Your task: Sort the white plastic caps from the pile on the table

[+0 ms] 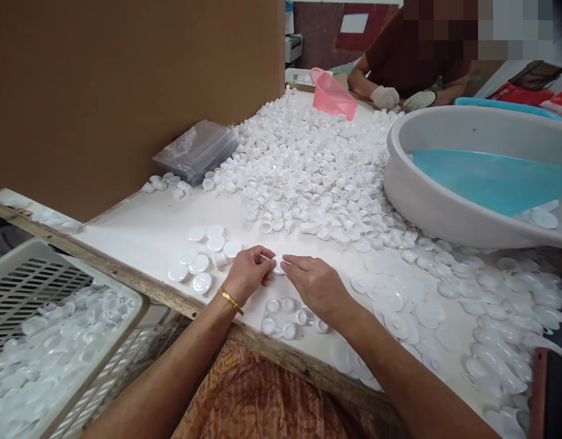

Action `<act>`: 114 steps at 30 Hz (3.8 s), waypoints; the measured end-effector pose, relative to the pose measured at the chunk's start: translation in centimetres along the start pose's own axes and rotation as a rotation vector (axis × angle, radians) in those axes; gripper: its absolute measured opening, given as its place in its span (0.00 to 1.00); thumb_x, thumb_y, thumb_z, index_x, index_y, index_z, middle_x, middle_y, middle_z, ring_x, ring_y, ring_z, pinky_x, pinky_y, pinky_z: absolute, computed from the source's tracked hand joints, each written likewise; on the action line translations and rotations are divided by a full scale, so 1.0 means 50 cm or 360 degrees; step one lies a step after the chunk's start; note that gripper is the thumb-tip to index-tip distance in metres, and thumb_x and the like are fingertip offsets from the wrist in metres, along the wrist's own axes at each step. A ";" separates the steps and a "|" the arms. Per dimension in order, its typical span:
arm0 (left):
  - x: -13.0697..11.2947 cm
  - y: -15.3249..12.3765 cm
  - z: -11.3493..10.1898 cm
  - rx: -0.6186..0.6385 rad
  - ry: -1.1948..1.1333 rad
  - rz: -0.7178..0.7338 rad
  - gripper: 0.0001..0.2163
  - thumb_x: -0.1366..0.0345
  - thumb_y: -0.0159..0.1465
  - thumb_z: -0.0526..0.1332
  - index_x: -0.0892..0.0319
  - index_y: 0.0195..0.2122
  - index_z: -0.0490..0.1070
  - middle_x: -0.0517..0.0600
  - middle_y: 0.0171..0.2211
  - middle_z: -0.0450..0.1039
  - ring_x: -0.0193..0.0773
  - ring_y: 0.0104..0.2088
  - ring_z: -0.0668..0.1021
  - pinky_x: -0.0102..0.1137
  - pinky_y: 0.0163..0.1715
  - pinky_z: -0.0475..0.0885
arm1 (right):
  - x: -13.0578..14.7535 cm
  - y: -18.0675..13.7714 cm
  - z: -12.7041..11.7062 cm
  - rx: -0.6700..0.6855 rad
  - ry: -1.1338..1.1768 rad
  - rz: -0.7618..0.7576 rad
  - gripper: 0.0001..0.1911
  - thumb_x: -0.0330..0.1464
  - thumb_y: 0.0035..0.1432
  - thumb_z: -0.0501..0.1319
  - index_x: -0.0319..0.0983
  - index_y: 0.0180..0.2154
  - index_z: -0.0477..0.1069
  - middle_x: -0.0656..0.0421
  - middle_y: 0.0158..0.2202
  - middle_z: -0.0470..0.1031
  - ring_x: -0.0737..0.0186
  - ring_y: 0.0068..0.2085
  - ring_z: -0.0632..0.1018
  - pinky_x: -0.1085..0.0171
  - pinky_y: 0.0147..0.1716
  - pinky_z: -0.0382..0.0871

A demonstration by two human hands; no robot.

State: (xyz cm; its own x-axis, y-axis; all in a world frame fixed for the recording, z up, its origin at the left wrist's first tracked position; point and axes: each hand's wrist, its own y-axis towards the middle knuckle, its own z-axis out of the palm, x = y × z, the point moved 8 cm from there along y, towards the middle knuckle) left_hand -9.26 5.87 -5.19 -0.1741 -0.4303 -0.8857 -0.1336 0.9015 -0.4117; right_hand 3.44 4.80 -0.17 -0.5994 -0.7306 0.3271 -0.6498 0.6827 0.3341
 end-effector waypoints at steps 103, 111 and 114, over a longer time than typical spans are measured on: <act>-0.178 0.007 0.090 -0.0600 0.1638 0.1252 0.15 0.61 0.64 0.50 0.53 0.49 0.70 0.56 0.44 0.66 0.46 0.46 0.67 0.39 0.44 0.63 | -0.091 -0.029 -0.057 -0.0137 0.0181 0.0638 0.10 0.29 0.56 0.56 0.44 0.39 0.72 0.60 0.45 0.75 0.55 0.47 0.67 0.54 0.44 0.53; -0.151 0.045 0.181 -0.0393 0.1901 0.1198 0.22 0.59 0.65 0.49 0.38 0.61 0.48 0.51 0.62 0.47 0.50 0.62 0.49 0.53 0.57 0.44 | -0.101 -0.077 -0.101 -0.0167 0.0076 0.0759 0.09 0.29 0.56 0.56 0.42 0.39 0.72 0.59 0.42 0.75 0.55 0.45 0.68 0.54 0.41 0.53; -0.138 0.060 0.183 -0.0259 0.1898 0.1108 0.23 0.55 0.65 0.46 0.37 0.61 0.46 0.50 0.64 0.43 0.50 0.63 0.47 0.55 0.57 0.42 | -0.109 -0.088 -0.114 -0.0182 0.0124 0.0812 0.09 0.29 0.56 0.56 0.42 0.39 0.72 0.59 0.41 0.75 0.55 0.44 0.69 0.54 0.41 0.53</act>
State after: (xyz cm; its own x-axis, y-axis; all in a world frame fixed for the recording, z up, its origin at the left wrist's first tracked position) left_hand 0.48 11.96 -2.29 -0.9581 0.2460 -0.1466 0.2268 0.9644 0.1359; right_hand 12.25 5.85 1.62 -0.7866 -0.3050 0.5368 -0.2268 0.9514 0.2082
